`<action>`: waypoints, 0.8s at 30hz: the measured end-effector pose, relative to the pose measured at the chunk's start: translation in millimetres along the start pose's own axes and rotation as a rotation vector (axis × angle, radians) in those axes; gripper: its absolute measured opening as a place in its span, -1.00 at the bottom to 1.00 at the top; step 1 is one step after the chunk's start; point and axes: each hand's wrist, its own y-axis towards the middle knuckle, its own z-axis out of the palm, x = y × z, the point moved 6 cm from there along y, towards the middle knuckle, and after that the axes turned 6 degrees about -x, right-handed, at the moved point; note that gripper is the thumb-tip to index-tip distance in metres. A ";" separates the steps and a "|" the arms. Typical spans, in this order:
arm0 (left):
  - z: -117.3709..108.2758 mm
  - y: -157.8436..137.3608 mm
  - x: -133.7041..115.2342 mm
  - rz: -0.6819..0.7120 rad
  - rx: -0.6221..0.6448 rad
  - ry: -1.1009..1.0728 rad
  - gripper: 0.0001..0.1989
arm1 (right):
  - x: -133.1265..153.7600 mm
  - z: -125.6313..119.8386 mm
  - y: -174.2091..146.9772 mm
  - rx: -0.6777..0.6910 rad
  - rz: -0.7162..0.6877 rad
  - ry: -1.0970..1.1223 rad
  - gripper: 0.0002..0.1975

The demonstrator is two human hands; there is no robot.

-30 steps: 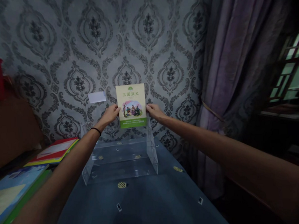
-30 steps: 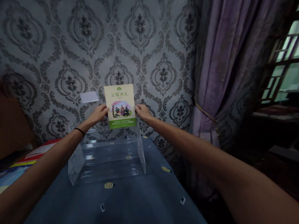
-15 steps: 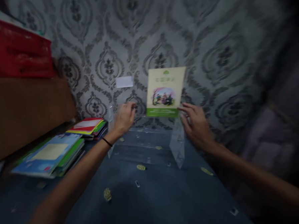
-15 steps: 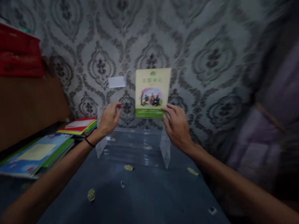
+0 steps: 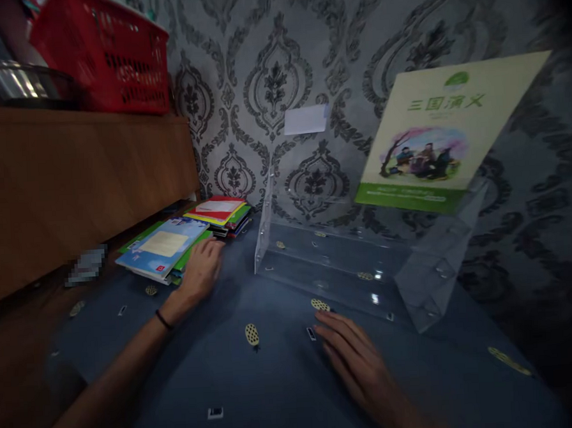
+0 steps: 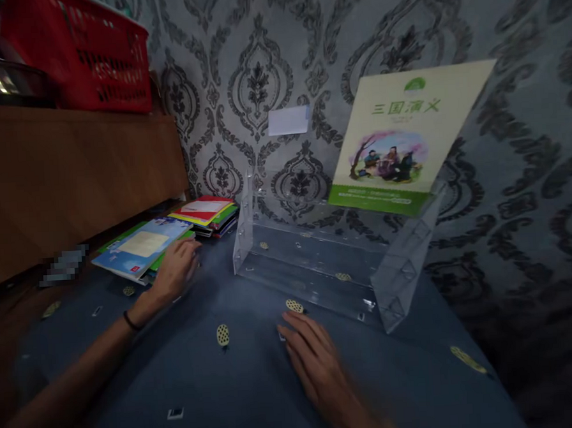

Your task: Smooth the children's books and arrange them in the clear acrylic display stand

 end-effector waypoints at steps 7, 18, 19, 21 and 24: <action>-39.2 -45.9 76.9 -0.233 0.083 0.456 -0.48 | -3.4 19.0 -4.9 0.032 0.100 0.088 -0.47; -57.6 -62.2 109.4 -0.204 0.407 0.417 -0.51 | -7.5 16.6 -6.5 0.056 0.193 0.150 -0.66; -60.1 -61.3 107.9 -0.206 0.410 0.408 -0.51 | -7.2 16.7 -6.4 0.066 0.199 0.154 -0.68; -65.1 -60.6 105.2 -0.217 0.402 0.398 -0.50 | -6.5 15.8 -6.2 0.055 0.198 0.162 -0.71; -72.1 -62.2 100.9 -0.236 0.385 0.389 -0.51 | -5.7 14.7 -6.0 0.020 0.185 0.170 -0.73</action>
